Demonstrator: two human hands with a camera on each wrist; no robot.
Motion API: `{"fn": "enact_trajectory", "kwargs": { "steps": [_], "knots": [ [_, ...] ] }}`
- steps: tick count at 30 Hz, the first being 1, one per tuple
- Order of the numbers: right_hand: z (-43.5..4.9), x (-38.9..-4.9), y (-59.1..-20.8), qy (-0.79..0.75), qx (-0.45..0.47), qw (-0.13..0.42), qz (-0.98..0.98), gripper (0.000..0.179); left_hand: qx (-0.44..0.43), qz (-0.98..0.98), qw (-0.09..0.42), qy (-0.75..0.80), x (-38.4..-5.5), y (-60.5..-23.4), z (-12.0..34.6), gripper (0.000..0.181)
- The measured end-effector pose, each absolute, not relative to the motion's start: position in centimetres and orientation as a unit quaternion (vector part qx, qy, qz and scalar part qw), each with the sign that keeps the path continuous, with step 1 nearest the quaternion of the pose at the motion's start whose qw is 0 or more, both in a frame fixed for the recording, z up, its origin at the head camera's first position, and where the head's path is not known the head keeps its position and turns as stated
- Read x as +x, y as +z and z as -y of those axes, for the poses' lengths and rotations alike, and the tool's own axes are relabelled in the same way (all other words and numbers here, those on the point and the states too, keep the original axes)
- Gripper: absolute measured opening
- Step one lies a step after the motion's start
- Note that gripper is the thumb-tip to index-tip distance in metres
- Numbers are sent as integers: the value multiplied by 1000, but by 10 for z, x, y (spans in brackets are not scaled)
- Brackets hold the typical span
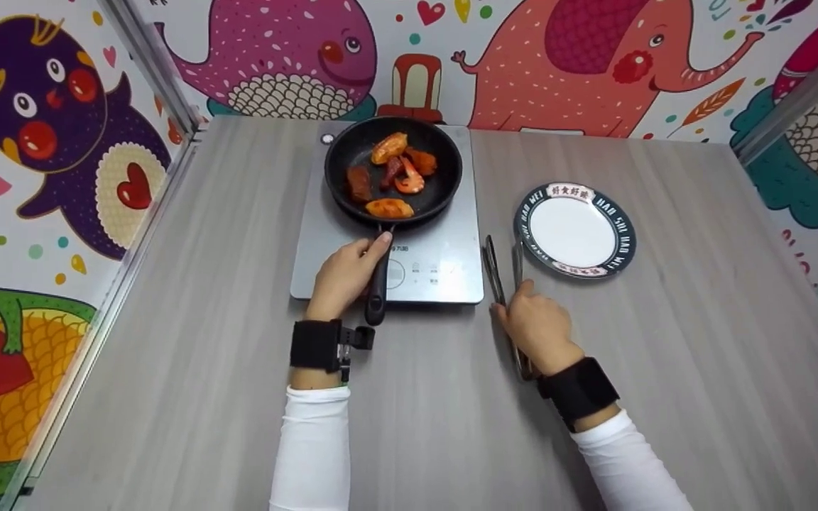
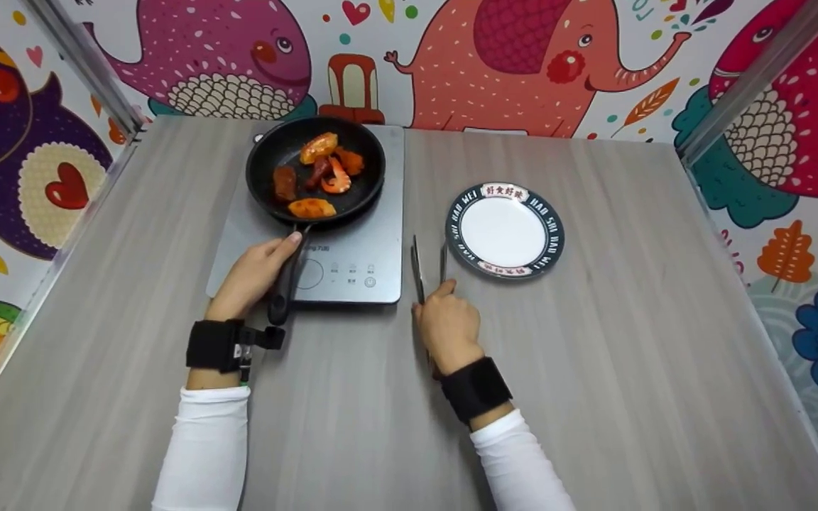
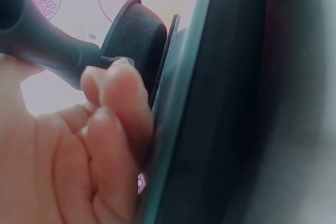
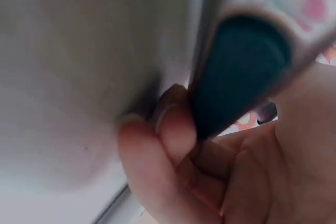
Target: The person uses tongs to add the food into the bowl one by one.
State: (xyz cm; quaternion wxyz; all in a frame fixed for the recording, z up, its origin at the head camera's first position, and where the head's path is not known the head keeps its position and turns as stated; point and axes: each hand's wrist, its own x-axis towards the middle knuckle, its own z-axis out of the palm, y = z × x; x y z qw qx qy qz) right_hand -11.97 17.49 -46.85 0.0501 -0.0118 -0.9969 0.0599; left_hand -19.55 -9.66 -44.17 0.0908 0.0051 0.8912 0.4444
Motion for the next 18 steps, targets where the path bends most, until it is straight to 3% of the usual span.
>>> {"fn": "enact_trajectory", "kwargs": {
  "steps": [9,18],
  "knots": [
    [-167,-123,-464,31,12,81,996,74,1,-895,82,438,-195,-438,103,66],
    [-172,-120,-465,74,19,47,996,87,6,-896,85,436,-195,-437,103,66]
  ]
}}
